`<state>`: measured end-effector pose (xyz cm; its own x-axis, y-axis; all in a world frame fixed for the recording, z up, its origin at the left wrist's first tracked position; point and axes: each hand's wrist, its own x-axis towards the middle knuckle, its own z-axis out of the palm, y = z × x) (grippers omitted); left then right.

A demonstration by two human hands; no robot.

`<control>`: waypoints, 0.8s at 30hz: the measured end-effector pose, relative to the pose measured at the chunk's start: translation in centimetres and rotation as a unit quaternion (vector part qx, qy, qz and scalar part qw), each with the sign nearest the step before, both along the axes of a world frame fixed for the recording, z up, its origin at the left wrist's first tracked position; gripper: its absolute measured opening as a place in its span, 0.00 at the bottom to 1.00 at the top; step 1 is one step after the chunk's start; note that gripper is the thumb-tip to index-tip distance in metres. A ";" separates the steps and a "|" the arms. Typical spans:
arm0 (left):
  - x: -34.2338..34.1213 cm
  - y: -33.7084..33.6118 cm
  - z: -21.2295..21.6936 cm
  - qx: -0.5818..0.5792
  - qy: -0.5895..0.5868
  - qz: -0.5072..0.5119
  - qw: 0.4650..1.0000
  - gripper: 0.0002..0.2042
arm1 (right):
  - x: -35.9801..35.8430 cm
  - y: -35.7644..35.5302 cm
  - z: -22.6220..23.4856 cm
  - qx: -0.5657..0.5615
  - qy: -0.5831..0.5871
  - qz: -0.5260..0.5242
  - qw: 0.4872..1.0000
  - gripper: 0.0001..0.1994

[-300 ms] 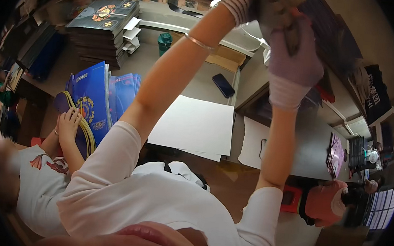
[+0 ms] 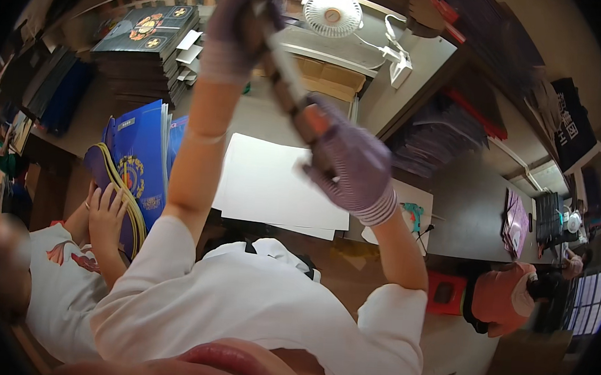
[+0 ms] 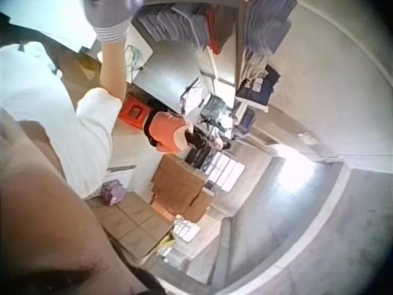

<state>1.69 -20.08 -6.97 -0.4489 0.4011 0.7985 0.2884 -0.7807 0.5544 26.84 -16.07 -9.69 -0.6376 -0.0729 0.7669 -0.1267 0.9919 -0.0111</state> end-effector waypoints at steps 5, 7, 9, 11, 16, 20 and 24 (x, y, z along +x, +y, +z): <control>-4.0 -9.7 -6.8 0.008 -0.213 -0.285 0.934 0.18 | 0.5 6.8 3.6 0.128 -0.076 -0.066 0.987 0.50; -6.9 -12.3 -10.7 0.020 -0.268 -0.384 0.883 0.19 | -0.8 13.5 8.3 0.226 -0.006 -0.231 0.946 0.48; -7.6 -14.1 -14.7 0.054 -0.327 -0.323 0.886 0.19 | -3.9 17.0 12.4 0.210 -0.057 -0.315 0.924 0.41; -3.4 -14.5 -13.2 0.034 -0.371 -0.205 0.905 0.19 | -6.5 19.5 14.1 0.091 -0.164 -0.376 0.907 0.37; -3.3 -16.6 -17.0 0.043 -0.433 -0.186 0.881 0.18 | -8.0 31.3 21.6 0.063 0.041 -0.350 0.934 0.33; -4.2 -18.2 -20.0 0.051 -0.453 -0.154 0.877 0.17 | -10.5 29.2 27.3 0.029 0.184 -0.379 0.906 0.29; -5.2 -19.5 -22.0 0.061 -0.441 -0.159 0.881 0.17 | -10.1 30.8 30.3 0.040 0.283 -0.313 0.906 0.27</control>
<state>-3.50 -39.55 -28.96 -0.7971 0.5538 0.2406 -0.4571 -0.8138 0.3589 16.73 14.71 20.63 -0.0798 0.0971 0.9921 0.4980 0.8660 -0.0447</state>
